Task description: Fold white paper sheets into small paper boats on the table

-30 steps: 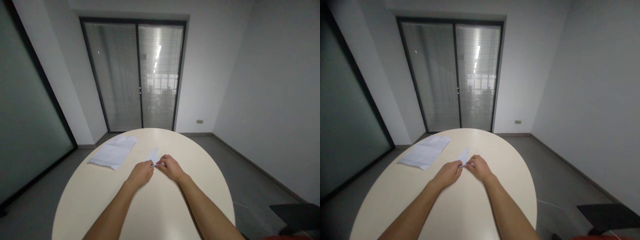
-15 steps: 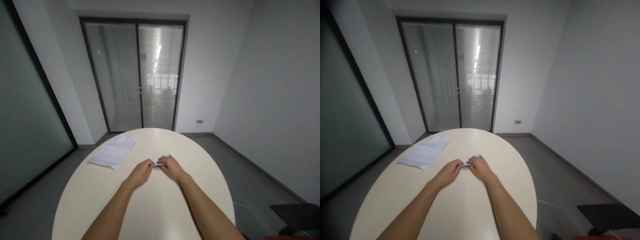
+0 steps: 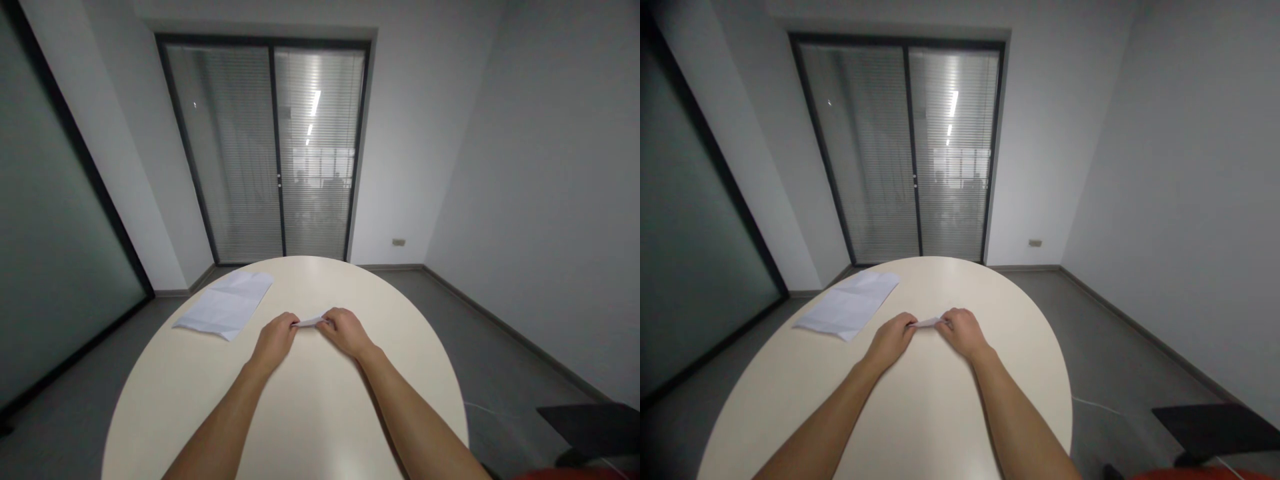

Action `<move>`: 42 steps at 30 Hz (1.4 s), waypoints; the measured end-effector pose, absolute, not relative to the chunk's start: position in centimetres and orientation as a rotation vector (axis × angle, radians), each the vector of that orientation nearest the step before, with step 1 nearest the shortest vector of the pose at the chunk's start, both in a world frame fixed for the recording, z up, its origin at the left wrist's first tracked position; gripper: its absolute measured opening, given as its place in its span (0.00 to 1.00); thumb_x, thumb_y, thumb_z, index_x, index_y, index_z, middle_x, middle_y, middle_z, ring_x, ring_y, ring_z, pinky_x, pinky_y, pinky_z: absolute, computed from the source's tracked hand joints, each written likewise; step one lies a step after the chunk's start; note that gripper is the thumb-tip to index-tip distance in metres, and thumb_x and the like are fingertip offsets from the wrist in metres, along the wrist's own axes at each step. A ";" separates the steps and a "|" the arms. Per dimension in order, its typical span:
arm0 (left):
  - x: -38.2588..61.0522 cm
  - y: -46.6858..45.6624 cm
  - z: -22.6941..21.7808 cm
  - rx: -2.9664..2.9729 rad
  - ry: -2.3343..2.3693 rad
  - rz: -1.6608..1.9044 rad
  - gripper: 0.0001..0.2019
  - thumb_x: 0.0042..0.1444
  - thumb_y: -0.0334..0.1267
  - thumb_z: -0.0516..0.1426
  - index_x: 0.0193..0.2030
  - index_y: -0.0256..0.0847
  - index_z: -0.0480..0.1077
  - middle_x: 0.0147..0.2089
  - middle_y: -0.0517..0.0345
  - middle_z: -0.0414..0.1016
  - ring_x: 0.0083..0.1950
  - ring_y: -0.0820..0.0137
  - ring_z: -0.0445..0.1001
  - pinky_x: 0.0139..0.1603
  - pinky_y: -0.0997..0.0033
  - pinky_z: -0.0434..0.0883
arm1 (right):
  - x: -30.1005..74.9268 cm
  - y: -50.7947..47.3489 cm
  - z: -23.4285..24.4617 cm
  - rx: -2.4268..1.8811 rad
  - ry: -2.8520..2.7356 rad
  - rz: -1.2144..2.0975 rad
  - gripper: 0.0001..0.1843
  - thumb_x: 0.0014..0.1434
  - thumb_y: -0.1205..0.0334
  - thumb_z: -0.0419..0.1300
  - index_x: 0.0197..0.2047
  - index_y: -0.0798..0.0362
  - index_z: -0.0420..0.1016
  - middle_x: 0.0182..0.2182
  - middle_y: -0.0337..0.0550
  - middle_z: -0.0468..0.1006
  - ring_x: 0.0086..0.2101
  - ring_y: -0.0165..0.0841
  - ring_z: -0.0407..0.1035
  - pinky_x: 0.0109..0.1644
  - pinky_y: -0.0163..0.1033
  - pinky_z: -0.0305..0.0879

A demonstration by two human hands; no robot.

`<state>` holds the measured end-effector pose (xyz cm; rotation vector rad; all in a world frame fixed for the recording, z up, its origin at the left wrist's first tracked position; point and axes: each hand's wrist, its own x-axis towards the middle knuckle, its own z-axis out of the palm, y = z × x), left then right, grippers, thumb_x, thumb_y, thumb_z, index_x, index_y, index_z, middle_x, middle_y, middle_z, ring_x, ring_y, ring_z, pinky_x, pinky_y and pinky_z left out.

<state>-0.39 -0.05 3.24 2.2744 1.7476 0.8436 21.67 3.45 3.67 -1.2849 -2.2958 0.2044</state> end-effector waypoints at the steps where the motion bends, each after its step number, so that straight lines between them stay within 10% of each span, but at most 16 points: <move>1: -0.4 0.0 3.2 2.241 1.754 0.866 0.08 0.64 0.32 0.54 0.44 0.43 0.74 0.44 0.56 0.80 0.46 0.66 0.76 0.48 0.69 0.69 | 21.7 3.4 3.7 -1.278 -2.287 0.209 0.12 0.65 0.54 0.60 0.41 0.51 0.81 0.39 0.45 0.82 0.42 0.37 0.74 0.48 0.37 0.62; 26: -1.7 1.4 1.7 1.895 1.894 1.075 0.06 0.62 0.35 0.59 0.47 0.43 0.72 0.48 0.54 0.82 0.49 0.64 0.80 0.48 0.69 0.71 | 23.0 4.9 2.1 -1.348 -1.924 0.462 0.20 0.63 0.65 0.57 0.58 0.51 0.72 0.45 0.46 0.82 0.46 0.37 0.75 0.52 0.40 0.66; 42: -1.7 1.0 2.3 1.822 2.155 0.882 0.06 0.62 0.39 0.59 0.45 0.45 0.75 0.45 0.57 0.83 0.44 0.64 0.80 0.39 0.71 0.66 | 24.1 6.2 0.9 -1.523 -1.796 0.497 0.12 0.59 0.63 0.62 0.46 0.51 0.82 0.36 0.42 0.83 0.36 0.34 0.75 0.42 0.36 0.64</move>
